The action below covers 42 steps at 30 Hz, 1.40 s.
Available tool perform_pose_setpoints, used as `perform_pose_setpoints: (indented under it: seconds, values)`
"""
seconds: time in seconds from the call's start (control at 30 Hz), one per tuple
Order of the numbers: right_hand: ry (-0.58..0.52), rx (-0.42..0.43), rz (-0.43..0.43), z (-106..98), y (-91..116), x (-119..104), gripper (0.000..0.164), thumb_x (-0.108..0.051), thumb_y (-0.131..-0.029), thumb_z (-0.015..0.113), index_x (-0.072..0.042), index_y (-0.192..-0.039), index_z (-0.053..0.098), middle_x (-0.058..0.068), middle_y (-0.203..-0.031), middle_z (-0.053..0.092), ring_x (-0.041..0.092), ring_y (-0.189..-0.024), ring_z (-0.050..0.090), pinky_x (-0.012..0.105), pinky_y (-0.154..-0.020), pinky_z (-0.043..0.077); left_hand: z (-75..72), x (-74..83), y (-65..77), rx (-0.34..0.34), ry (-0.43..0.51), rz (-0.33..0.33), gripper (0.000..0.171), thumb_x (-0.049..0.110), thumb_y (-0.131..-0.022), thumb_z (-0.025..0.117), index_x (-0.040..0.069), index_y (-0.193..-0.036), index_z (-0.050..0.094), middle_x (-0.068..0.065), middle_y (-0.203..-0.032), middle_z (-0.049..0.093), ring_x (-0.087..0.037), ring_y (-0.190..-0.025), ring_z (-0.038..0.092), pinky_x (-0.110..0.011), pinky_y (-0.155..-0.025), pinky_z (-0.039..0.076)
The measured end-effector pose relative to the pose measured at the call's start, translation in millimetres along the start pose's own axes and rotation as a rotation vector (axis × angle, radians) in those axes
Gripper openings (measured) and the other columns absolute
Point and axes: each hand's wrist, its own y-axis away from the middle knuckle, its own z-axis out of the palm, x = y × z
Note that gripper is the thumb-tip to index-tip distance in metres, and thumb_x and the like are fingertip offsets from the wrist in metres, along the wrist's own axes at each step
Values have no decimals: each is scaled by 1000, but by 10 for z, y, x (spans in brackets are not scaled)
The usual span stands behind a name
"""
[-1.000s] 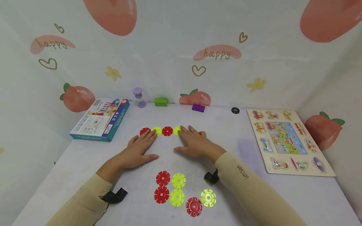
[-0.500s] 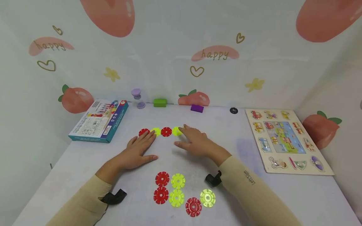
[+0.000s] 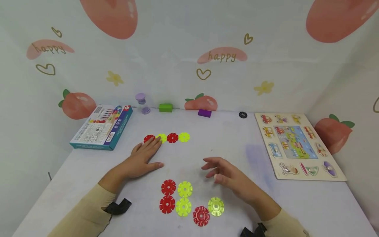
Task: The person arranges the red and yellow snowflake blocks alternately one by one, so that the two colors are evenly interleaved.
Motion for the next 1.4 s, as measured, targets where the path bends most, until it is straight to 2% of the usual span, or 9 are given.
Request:
perform_pose_setpoints:
  seconds: [0.13,0.27,0.37,0.47,0.63,0.87,1.0,1.13,1.4]
  values:
    - [79,-63,81,188,176,133,50,-9,-96,53,-13,-144,39,13,-136,49,34,-118,48,37,-96,43,2,-14,0,0,2,3,93,72,-83,48,22,-155,14,8,-159,6,-18,-144,-2,-57,-109,0]
    - [393,-132,171,373,236,219,51,-37,-86,72,-30,-133,52,-12,-130,52,15,-118,44,31,-100,38,5,-33,-5,0,4,5,93,72,-83,48,23,-155,13,8,-159,5,-18,-144,-2,-57,-109,0]
    - [602,-159,174,462,237,234,43,-50,-81,72,-41,-120,58,-22,-124,48,8,-116,38,35,-98,38,12,-42,-9,-2,4,6,93,73,-83,47,24,-155,13,9,-159,5,-17,-144,-2,-57,-109,0]
    - [678,-163,157,504,226,230,34,-51,-81,71,-43,-111,58,-24,-119,46,7,-113,38,36,-93,40,20,-45,-13,-6,5,1,93,73,-83,46,24,-155,13,10,-159,4,-16,-144,-3,-56,-110,-1]
    - [665,-133,157,507,197,204,26,-42,-86,69,-41,-108,54,-24,-104,52,5,-100,44,30,-82,40,20,-40,-11,-1,2,0,93,72,-83,48,23,-155,15,8,-159,6,-17,-144,-2,-57,-109,0]
    - [520,67,153,336,4,81,17,-27,-90,69,-29,-107,66,-13,-101,64,12,-86,58,27,-75,50,-4,-10,-6,-1,23,11,93,70,-83,51,21,-154,17,6,-159,8,-20,-144,-1,-59,-109,1]
    - [446,228,192,102,-190,12,22,-21,-90,69,-22,-112,65,-5,-104,64,21,-84,60,33,-70,54,1,-9,-9,1,20,8,93,70,-83,51,21,-154,17,6,-159,8,-20,-144,-1,-59,-109,1]
    - [368,358,235,-151,-462,70,29,-15,-93,65,-17,-121,60,5,-102,60,27,-79,62,38,-68,55,10,-22,-8,2,15,6,93,71,-83,50,22,-155,17,7,-159,8,-19,-144,-1,-59,-109,1]
    - [226,444,350,-459,-965,313,40,-8,-95,59,-11,-134,49,17,-109,53,27,-84,65,33,-75,55,27,-46,-10,12,13,6,94,74,-82,47,23,-155,15,9,-159,7,-17,-144,-2,-57,-109,0]
